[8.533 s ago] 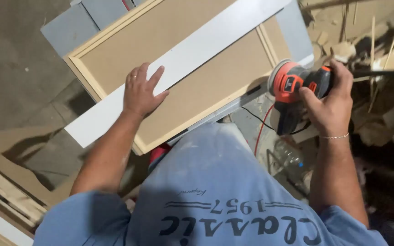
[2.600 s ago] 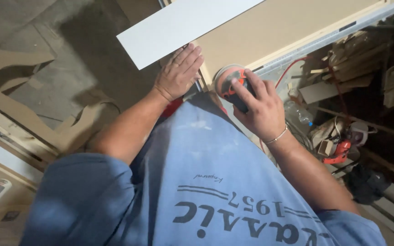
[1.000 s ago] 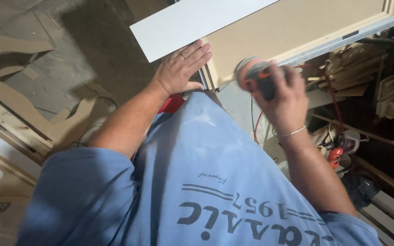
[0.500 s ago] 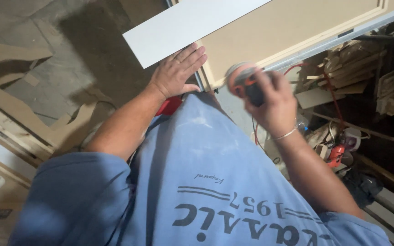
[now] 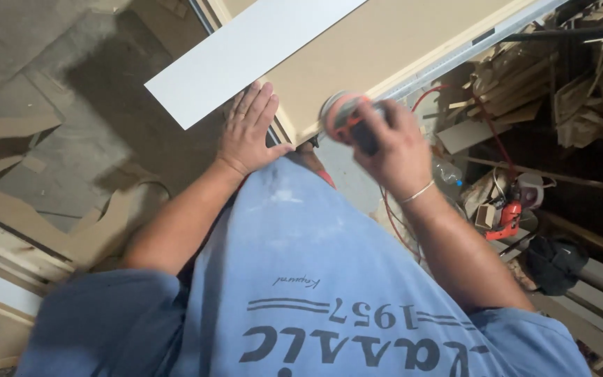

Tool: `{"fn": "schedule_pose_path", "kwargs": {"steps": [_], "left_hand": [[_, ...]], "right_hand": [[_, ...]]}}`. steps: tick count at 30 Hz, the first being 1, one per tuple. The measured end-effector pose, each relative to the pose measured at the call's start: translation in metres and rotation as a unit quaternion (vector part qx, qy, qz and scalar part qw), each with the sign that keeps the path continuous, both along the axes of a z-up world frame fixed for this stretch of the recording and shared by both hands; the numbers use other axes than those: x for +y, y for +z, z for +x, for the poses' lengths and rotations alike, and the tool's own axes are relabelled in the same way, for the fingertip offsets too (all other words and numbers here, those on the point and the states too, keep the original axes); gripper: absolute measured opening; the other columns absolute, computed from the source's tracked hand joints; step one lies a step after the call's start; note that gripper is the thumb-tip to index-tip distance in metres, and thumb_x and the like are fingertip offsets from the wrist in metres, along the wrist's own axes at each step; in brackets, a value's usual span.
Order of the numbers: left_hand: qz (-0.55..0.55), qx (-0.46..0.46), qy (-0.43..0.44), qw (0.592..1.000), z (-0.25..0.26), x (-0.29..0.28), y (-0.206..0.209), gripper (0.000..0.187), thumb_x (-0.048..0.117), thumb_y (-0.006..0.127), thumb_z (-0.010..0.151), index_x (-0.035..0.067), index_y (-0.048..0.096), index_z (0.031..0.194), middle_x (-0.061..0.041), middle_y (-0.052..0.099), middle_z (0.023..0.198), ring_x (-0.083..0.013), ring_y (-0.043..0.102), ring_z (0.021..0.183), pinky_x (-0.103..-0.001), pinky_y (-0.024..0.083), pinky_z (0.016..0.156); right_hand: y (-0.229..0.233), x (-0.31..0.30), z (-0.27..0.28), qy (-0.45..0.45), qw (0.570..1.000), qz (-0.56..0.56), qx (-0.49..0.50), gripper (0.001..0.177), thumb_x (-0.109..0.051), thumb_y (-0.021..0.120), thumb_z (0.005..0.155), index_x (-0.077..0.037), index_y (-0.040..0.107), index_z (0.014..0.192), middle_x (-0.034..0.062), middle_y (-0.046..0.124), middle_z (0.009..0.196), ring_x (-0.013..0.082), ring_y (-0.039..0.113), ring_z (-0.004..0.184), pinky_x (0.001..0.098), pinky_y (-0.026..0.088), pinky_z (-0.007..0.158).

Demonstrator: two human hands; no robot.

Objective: Sanding wooden panels and boards using an orbital sander on a table saw surface.

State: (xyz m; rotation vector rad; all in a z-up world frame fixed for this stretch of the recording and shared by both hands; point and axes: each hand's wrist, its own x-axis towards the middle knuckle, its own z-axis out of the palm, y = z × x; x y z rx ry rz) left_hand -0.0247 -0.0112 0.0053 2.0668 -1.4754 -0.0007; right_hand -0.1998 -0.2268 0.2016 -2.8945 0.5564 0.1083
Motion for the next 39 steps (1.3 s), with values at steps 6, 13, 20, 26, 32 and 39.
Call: {"fn": "schedule_pose_path", "kwargs": {"steps": [6, 13, 20, 26, 32, 39], "left_hand": [[0.018, 0.035, -0.013, 0.999, 0.0, 0.0, 0.015, 0.105, 0.068, 0.095, 0.08, 0.003, 0.05, 0.15, -0.015, 0.042, 0.161, -0.0343, 0.035, 0.152, -0.052, 0.032, 0.126], [0.027, 0.029, -0.008, 0.999, -0.001, -0.001, 0.018, 0.103, 0.065, 0.096, 0.08, 0.003, 0.052, 0.15, -0.015, 0.043, 0.161, -0.0335, 0.035, 0.152, -0.051, 0.031, 0.126], [0.033, 0.039, -0.002, 0.999, -0.002, -0.002, 0.017, 0.104, 0.06, 0.1, 0.078, 0.004, 0.051, 0.15, -0.015, 0.042, 0.161, -0.0338, 0.034, 0.153, -0.052, 0.03, 0.127], [0.035, 0.031, -0.001, 0.999, -0.001, -0.001, 0.02, 0.101, 0.066, 0.094, 0.084, 0.003, 0.051, 0.15, -0.016, 0.042, 0.161, -0.0342, 0.034, 0.152, -0.051, 0.03, 0.127], [-0.016, -0.015, 0.041, 0.999, -0.006, -0.007, 0.004, 0.107, 0.083, 0.08, 0.071, 0.006, 0.06, 0.143, -0.015, 0.053, 0.155, -0.0346, 0.046, 0.146, -0.047, 0.034, 0.122], [-0.028, -0.022, 0.089, 0.995, -0.018, -0.019, 0.019, 0.098, 0.084, 0.068, 0.082, 0.003, 0.062, 0.138, -0.017, 0.057, 0.151, -0.036, 0.05, 0.143, -0.048, 0.037, 0.121]], "right_hand": [[0.028, -0.068, 0.012, -0.141, 0.987, 0.058, 0.049, 0.081, -0.025, 0.09, 0.085, -0.012, 0.05, 0.154, 0.0281, 0.05, 0.139, 0.0457, 0.063, 0.11, 0.0634, 0.056, 0.09], [-0.003, -0.177, -0.022, -0.161, 0.986, 0.0, -0.04, 0.086, -0.02, 0.084, 0.08, -0.011, 0.048, 0.158, 0.0194, 0.048, 0.126, 0.0428, 0.066, 0.102, 0.0548, 0.058, 0.08], [0.006, -0.154, -0.009, -0.109, 0.993, 0.023, -0.044, 0.085, -0.02, 0.082, 0.075, -0.004, 0.055, 0.153, 0.0231, 0.051, 0.123, 0.0429, 0.063, 0.099, 0.0521, 0.056, 0.082], [0.019, -0.073, 0.011, -0.159, 0.983, 0.09, 0.035, 0.087, -0.024, 0.094, 0.078, -0.012, 0.05, 0.153, 0.0279, 0.047, 0.141, 0.046, 0.058, 0.115, 0.0625, 0.055, 0.094], [-0.012, -0.014, -0.001, -0.044, 0.997, 0.055, -0.023, 0.085, -0.023, 0.091, 0.065, -0.025, 0.061, 0.145, 0.0208, 0.06, 0.129, 0.0446, 0.063, 0.119, 0.051, 0.052, 0.099], [-0.002, 0.018, 0.01, 0.006, 0.999, 0.042, -0.016, 0.088, -0.031, 0.089, 0.066, -0.034, 0.057, 0.147, 0.0147, 0.06, 0.131, 0.0377, 0.067, 0.111, 0.0463, 0.06, 0.086]]}}
